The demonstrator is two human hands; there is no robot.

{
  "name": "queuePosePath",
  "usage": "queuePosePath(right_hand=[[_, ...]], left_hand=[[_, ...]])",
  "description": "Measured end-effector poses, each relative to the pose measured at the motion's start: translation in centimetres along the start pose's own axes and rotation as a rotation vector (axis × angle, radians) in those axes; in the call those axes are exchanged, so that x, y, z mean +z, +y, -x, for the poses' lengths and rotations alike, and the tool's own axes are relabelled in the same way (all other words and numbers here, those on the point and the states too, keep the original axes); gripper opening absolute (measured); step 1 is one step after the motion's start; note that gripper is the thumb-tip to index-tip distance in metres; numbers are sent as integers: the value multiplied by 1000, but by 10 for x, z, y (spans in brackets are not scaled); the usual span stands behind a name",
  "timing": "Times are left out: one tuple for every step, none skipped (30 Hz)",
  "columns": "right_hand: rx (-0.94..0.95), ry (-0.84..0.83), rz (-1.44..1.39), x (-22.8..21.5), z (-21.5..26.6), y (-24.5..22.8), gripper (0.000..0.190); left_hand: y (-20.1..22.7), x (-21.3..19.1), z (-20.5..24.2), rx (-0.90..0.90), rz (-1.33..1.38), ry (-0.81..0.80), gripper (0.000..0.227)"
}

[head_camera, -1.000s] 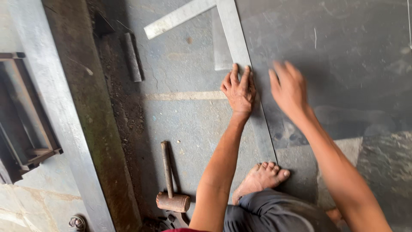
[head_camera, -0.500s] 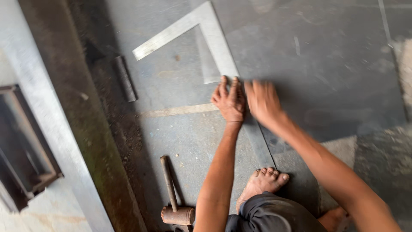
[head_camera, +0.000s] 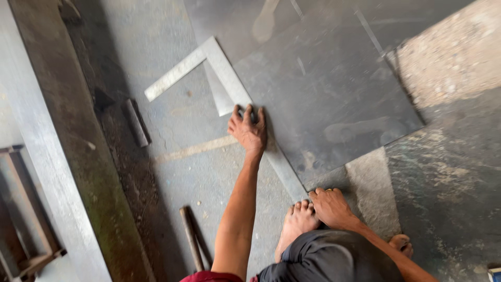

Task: The person measures and marks a metal sheet using a square ruler and a cutting tool. They then score the sheet along the marked lines and break it apart to create smaller pieces.

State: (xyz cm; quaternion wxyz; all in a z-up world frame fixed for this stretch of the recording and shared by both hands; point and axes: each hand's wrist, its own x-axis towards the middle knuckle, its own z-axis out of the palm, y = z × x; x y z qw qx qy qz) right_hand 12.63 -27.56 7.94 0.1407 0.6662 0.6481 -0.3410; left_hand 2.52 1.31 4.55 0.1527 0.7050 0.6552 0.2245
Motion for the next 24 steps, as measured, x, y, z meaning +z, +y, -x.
queuePosePath(right_hand=[[-14,-3,3,-7,-1,4,37],[6,65,-76,-14,-1,11,43],[15,128,-159,-18,0,16,49],[23,191,-243,-21,1,22,56],[28,273,-341,-22,1,27,52],[32,354,-440,-22,3,33,49],[37,440,-538,-22,3,42,47],[98,484,-564,-21,2,51,41],[154,522,-586,-19,2,59,35],[210,559,-609,-18,1,68,29],[219,702,-630,-16,2,81,25],[228,846,-651,-14,0,91,20],[404,774,-829,-14,2,107,18],[577,688,-1004,-15,4,125,15],[560,846,-810,-15,6,142,10],[537,995,-609,-17,12,164,9],[624,960,-468,-19,17,186,12],[706,923,-326,-23,20,210,16],[687,956,-281,-27,23,231,15],[668,989,-235,-31,23,251,13],[667,959,-287,-34,22,267,17],[666,929,-339,-39,17,281,21],[667,902,-390,-46,9,293,27],[650,870,-356,-52,-3,301,36]], left_hand=[[5,-3,-3,-61,35,-35,41],[10,-4,-7,-120,71,-70,44],[11,-9,-9,-185,98,-105,47],[13,-11,-9,-208,146,-82,57],[16,-14,-9,-226,191,-62,69],[17,-16,-10,-244,237,-42,82],[20,-18,-13,-294,249,-57,87],[22,-20,-15,-344,262,-72,91],[21,-22,-17,-402,274,-85,96],[17,-26,-19,-366,362,-30,96],[10,-32,-20,-331,448,24,95],[3,-37,-20,-294,533,76,95],[-5,-43,-19,-366,635,20,83],[-13,-50,-17,-435,737,-40,71],[-20,-57,-12,-503,836,-106,60],[-26,-64,-5,-545,828,-150,55],[-31,-71,8,-595,820,-193,51],[-34,-77,23,-600,854,-210,51],[-33,-81,38,-606,891,-226,52],[-30,-85,54,-605,923,-214,51],[-25,-89,71,-600,952,-205,50],[-19,-93,83,-603,964,-197,49],[-12,-96,90,-602,978,-192,49],[-5,-100,93,-602,993,-187,48]])
